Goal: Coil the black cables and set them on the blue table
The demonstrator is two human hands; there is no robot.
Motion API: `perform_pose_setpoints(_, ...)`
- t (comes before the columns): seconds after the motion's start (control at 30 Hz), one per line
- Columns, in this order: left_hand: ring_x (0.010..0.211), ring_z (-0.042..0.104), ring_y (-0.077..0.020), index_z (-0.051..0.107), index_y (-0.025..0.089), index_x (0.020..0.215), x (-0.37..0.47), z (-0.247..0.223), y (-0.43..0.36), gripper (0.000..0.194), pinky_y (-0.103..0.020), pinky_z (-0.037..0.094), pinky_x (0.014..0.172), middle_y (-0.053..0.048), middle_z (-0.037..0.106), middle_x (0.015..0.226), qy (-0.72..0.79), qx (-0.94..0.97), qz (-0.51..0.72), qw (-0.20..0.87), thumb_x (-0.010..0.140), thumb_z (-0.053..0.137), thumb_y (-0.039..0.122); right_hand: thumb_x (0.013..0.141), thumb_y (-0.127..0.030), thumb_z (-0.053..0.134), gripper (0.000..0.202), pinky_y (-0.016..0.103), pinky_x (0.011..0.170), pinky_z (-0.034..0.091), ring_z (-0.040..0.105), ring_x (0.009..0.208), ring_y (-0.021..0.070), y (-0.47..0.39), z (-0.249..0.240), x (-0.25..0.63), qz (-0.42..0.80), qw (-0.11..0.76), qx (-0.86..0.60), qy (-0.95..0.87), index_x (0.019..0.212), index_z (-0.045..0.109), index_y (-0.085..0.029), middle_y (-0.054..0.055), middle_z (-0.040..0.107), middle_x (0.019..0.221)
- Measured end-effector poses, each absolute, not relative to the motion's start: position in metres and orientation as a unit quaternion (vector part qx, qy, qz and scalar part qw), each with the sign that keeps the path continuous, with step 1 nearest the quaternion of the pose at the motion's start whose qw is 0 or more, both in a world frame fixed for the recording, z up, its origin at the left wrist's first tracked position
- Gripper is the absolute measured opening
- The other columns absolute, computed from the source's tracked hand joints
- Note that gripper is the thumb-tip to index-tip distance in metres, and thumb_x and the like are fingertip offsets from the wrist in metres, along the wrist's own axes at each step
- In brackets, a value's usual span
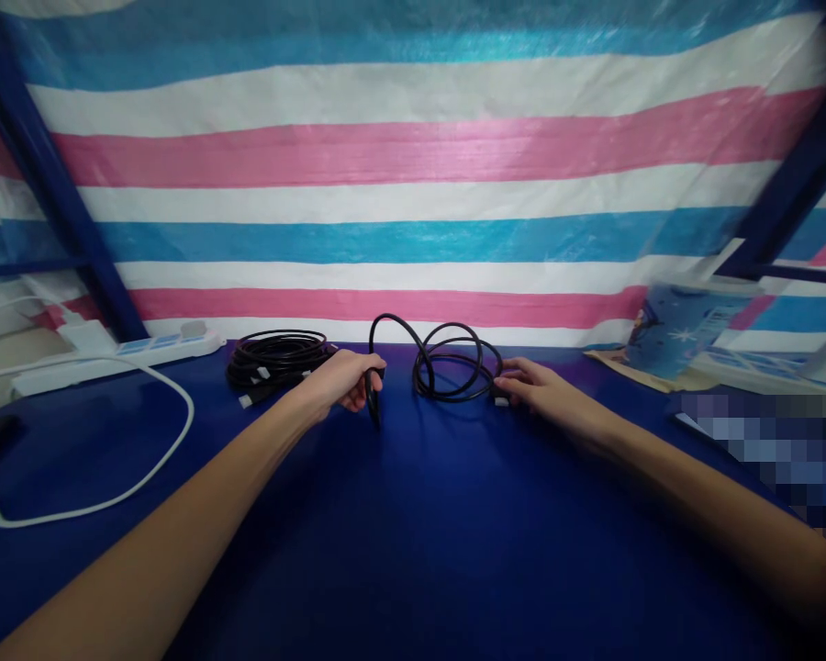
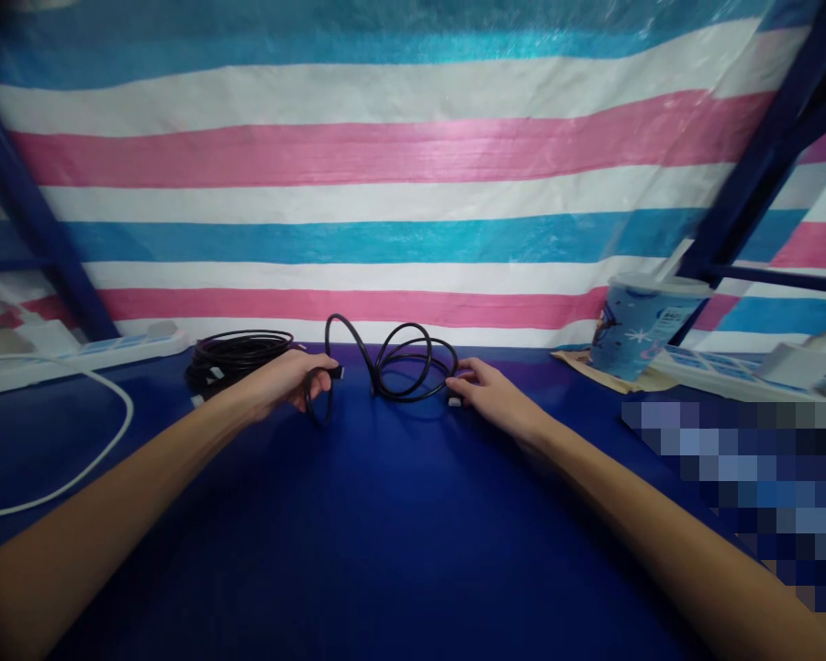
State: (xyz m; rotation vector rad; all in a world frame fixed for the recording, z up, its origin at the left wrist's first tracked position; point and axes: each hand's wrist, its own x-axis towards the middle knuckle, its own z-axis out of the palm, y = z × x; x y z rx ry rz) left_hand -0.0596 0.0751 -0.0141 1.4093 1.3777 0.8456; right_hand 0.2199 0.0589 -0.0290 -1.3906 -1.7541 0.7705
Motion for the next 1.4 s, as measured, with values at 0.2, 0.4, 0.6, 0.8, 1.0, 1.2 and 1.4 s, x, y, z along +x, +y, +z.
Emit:
perform_pose_setpoints(0.2,0.039,0.049,-0.0098,0.062,0.015,0.055,-0.052,-0.01,0.072,0.034,-0.022,0.035,0.043,-0.003,0.057,0.048,0.498,0.635,0.355,0.471,0.077,0.058,0.041,0.085,-0.045,0.052,0.036,0.029,0.052,0.043,0.057,0.068,0.0178,0.057,-0.023,0.225,0.4,0.438,-0.513,-0.62,0.103,0.062,-0.016,0.009,0.063,0.087)
perform_pose_setpoints(0.4,0.051,0.056,-0.0109,0.064,0.015,0.057,-0.033,-0.011,0.06,0.029,-0.024,0.042,0.058,-0.005,0.062,0.054,0.41,0.68,0.402,0.456,0.079,0.059,0.033,0.083,-0.047,0.058,0.03,0.031,0.068,0.048,0.06,0.082,0.0194,0.049,-0.018,0.209,0.454,0.527,-0.427,-0.578,0.091,0.057,-0.018,0.009,0.064,0.095)
perform_pose_setpoints(0.6,0.075,0.064,-0.0147,0.063,0.014,0.088,0.007,-0.006,0.025,0.026,-0.028,0.045,0.076,-0.006,0.07,0.077,0.345,0.502,0.551,0.571,0.086,0.048,0.035,0.086,-0.043,0.056,0.032,0.039,0.082,0.048,0.061,0.088,0.0211,0.026,-0.02,0.17,0.4,0.51,-0.355,-0.674,0.107,0.051,-0.02,0.008,0.063,0.097)
perform_pose_setpoints(0.8,0.076,0.062,-0.015,0.059,0.014,0.088,0.022,0.002,0.007,0.022,-0.027,0.045,0.069,-0.007,0.067,0.088,0.363,0.397,0.553,0.636,0.086,0.042,0.029,0.086,-0.033,0.059,0.042,0.039,0.088,0.047,0.056,0.1,0.0204,0.008,-0.026,0.156,0.295,0.444,-0.343,-0.774,0.124,0.042,-0.024,0.006,0.057,0.113)
perform_pose_setpoints(1.0,0.078,0.058,-0.0182,0.058,0.019,0.083,0.016,0.002,0.005,0.022,-0.03,0.041,0.067,-0.005,0.064,0.085,0.446,0.657,0.41,0.45,0.085,0.042,0.033,0.077,-0.028,0.067,0.033,0.036,0.082,0.049,0.06,0.091,0.0197,0.006,-0.024,0.152,0.4,0.444,-0.356,-0.718,0.103,0.049,-0.02,0.004,0.063,0.098)
perform_pose_setpoints(1.2,0.063,0.05,-0.0143,0.046,0.018,0.068,0.004,-0.002,0.013,0.025,-0.028,0.031,0.056,0.0,0.054,0.066,0.489,0.766,0.366,0.198,0.088,0.04,0.033,0.071,-0.021,0.062,0.026,0.035,0.08,0.048,0.062,0.083,0.0179,0.012,-0.021,0.158,0.479,0.475,-0.379,-0.633,0.095,0.053,-0.019,0.003,0.064,0.092)
perform_pose_setpoints(1.4,0.042,0.039,-0.0065,0.055,0.019,0.082,-0.006,0.008,0.012,0.028,-0.021,0.029,0.043,0.006,0.043,0.053,0.365,0.727,0.445,0.375,0.09,0.041,0.041,0.072,-0.033,0.063,0.039,0.041,0.079,0.047,0.059,0.094,0.0253,0.037,-0.022,0.18,0.38,0.493,-0.496,-0.605,0.105,0.051,-0.017,0.008,0.062,0.097)
